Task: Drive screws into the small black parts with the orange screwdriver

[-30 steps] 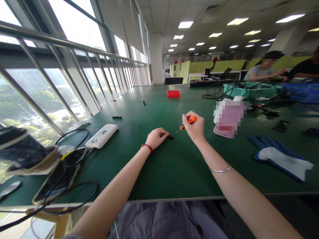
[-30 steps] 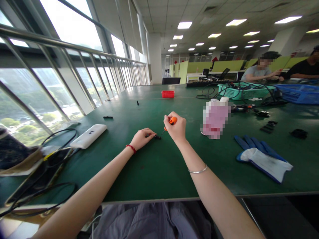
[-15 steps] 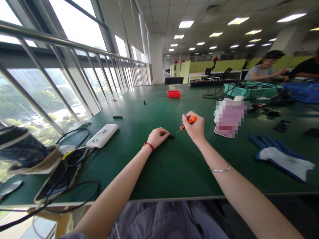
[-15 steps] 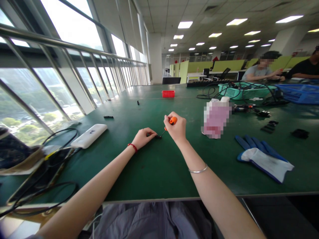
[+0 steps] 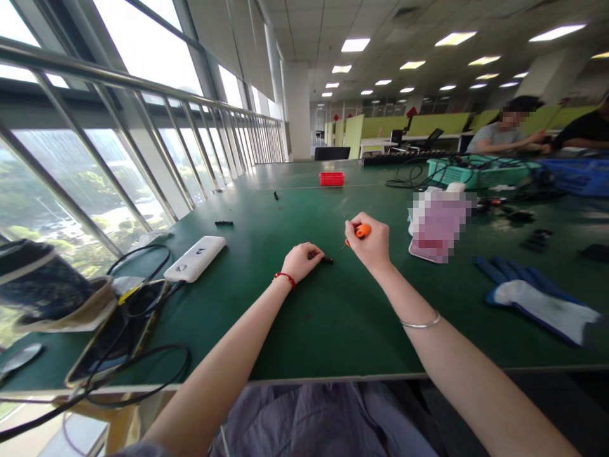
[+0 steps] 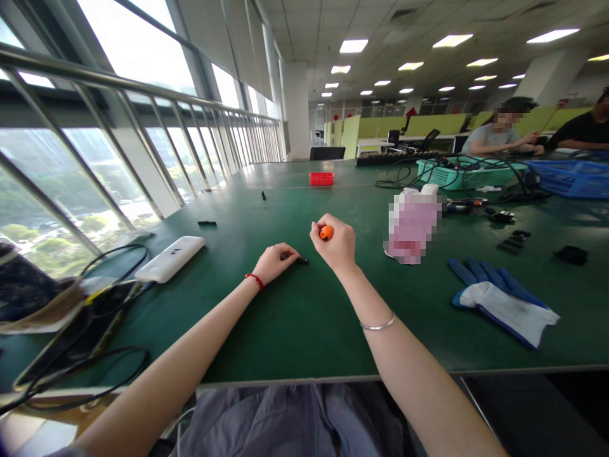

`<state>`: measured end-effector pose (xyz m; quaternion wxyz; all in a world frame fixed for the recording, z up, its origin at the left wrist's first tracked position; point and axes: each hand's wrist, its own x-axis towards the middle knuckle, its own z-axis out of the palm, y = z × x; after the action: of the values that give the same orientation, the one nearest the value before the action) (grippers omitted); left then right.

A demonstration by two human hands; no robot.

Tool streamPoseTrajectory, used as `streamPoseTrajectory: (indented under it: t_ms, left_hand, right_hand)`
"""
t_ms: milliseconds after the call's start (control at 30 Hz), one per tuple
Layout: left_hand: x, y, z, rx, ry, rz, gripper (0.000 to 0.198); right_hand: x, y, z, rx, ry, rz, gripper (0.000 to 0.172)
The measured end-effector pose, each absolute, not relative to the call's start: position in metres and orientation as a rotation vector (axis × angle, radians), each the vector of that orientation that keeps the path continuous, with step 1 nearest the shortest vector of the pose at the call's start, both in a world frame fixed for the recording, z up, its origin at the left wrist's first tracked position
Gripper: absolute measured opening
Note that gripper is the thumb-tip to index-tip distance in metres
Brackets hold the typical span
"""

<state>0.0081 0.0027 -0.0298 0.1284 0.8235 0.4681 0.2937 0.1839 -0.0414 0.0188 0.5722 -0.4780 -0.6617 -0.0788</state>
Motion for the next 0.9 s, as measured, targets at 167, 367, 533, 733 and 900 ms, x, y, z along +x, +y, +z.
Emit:
streamPoseTrajectory:
  t_ms: [167, 367, 533, 733, 900]
  left_hand:
    - [0.008, 0.001, -0.030, 2.445, 1.348, 0.865, 0.020]
    - [0.008, 0.001, -0.029, 2.459, 1.324, 0.843, 0.019]
    - [0.008, 0.003, -0.032, 2.434, 1.311, 0.860, 0.016]
    - [0.009, 0.008, -0.035, 2.471, 1.293, 0.802, 0.015]
    - [0.010, 0.010, -0.035, 2.540, 1.297, 0.732, 0.017]
  right_hand:
    - [0.187, -0.035, 0.008, -1.244, -2.082, -0.369, 0.012]
    - [0.187, -0.021, -0.018, -1.324, -2.452, -0.153, 0.016]
    - [0.182, -0.014, -0.026, -1.365, -2.382, -0.074, 0.011]
    - [0.184, -0.012, -0.029, -1.338, -2.352, -0.035, 0.010]
    - [0.185, -0.011, -0.029, -1.333, -2.358, -0.016, 0.010]
